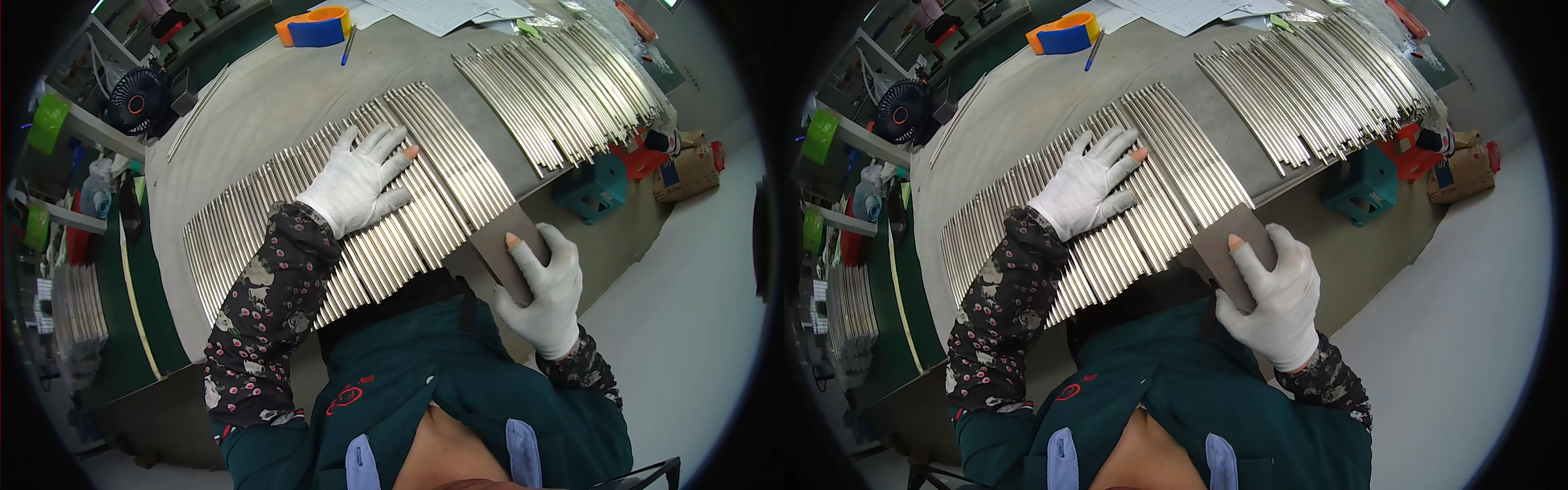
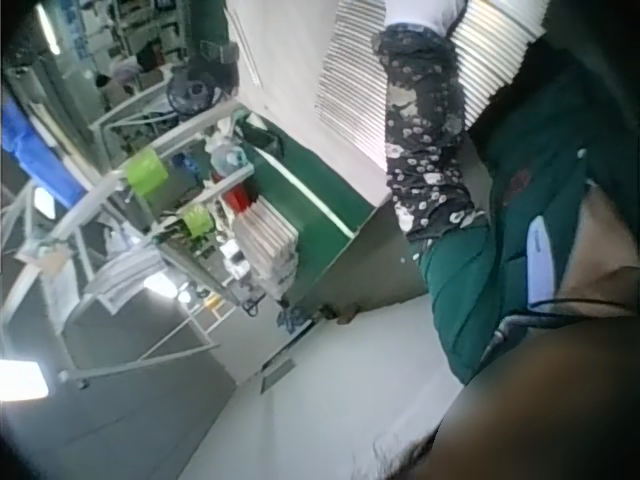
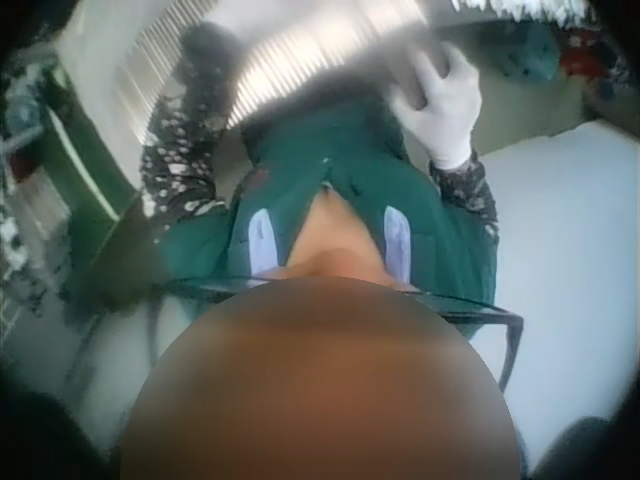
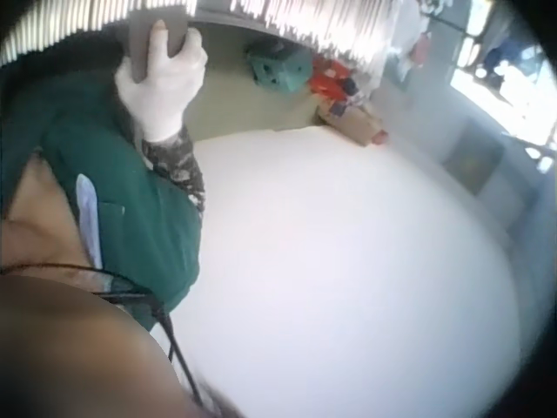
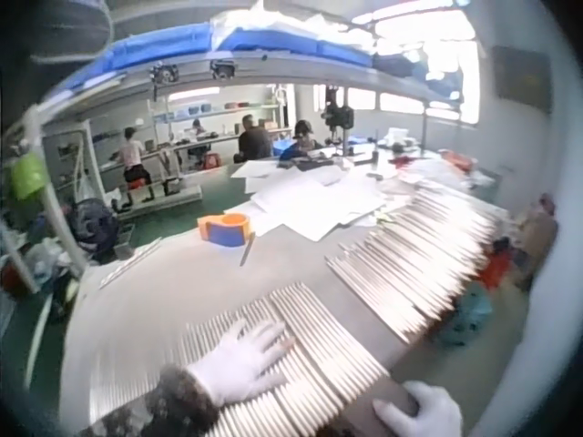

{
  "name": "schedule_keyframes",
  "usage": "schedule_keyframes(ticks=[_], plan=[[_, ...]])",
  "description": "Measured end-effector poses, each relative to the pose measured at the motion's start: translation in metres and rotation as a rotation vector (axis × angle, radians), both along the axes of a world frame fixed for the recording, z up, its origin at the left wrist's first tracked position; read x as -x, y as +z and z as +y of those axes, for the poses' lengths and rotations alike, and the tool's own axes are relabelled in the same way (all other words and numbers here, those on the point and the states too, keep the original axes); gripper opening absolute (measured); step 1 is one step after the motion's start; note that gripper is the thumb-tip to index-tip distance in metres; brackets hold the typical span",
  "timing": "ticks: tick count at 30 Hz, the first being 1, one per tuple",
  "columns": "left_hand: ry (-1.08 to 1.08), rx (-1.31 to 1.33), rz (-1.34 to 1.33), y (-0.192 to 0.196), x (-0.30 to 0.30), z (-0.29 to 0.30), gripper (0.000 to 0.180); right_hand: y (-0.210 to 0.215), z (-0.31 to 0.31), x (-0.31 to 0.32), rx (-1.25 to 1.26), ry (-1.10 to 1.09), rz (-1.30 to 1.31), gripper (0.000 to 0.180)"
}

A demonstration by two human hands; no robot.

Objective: Organizing and sanding the ends of a batch of small metal rods on a factory workbench.

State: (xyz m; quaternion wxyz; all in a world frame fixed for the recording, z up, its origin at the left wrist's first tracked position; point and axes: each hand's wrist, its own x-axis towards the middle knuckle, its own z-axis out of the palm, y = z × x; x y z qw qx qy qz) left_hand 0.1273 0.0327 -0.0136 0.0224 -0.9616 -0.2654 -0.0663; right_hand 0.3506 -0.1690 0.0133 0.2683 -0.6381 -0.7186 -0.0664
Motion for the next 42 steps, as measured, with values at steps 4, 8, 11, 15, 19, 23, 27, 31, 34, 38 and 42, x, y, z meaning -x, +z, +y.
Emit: schedule_keyframes(ticks=[4,8,11,15,19,23,27,31,34,38,42], plan=[[-0.003,0.009,0.051,-0.001,0.001,0.0,0.063,-0.007,0.018,0.008,-0.026,0.003,-0.032,0.062],[0.002,0.02,0.05,-0.002,0.001,0.0,0.063,-0.005,0.05,0.028,0.006,-0.029,-0.112,0.058],[-0.005,0.003,0.03,0.0,-0.001,0.0,0.062,-0.004,0.08,0.037,-0.022,-0.05,-0.174,0.054],[0.006,0.019,0.022,-0.004,0.002,0.001,0.061,0.006,0.032,0.015,0.124,0.028,-0.115,0.057],[-0.014,-0.006,0.0,-0.007,-0.001,0.002,0.061,0.002,-0.009,-0.001,0.171,0.004,-0.107,0.059],[-0.002,-0.01,0.018,-0.004,-0.004,0.004,0.063,0.004,-0.01,0.01,0.168,0.081,-0.016,0.059],[0.03,-0.032,0.029,-0.004,-0.007,0.004,0.067,-0.001,-0.008,0.023,0.172,0.147,0.036,0.058],[0.059,0.001,-0.135,0.004,0.009,0.004,0.073,-0.014,-0.001,0.031,0.143,0.103,0.05,0.056],[0.116,0.019,-0.101,0.02,0.042,0.0,0.074,-0.012,-0.006,0.029,0.145,0.122,0.067,0.056],[0.224,0.04,0.017,0.021,0.082,-0.01,0.068,-0.004,-0.015,0.023,0.161,0.141,0.094,0.058],[0.247,0.087,0.049,0.009,0.101,-0.019,0.07,-0.013,-0.008,0.028,0.111,0.132,0.07,0.058]])
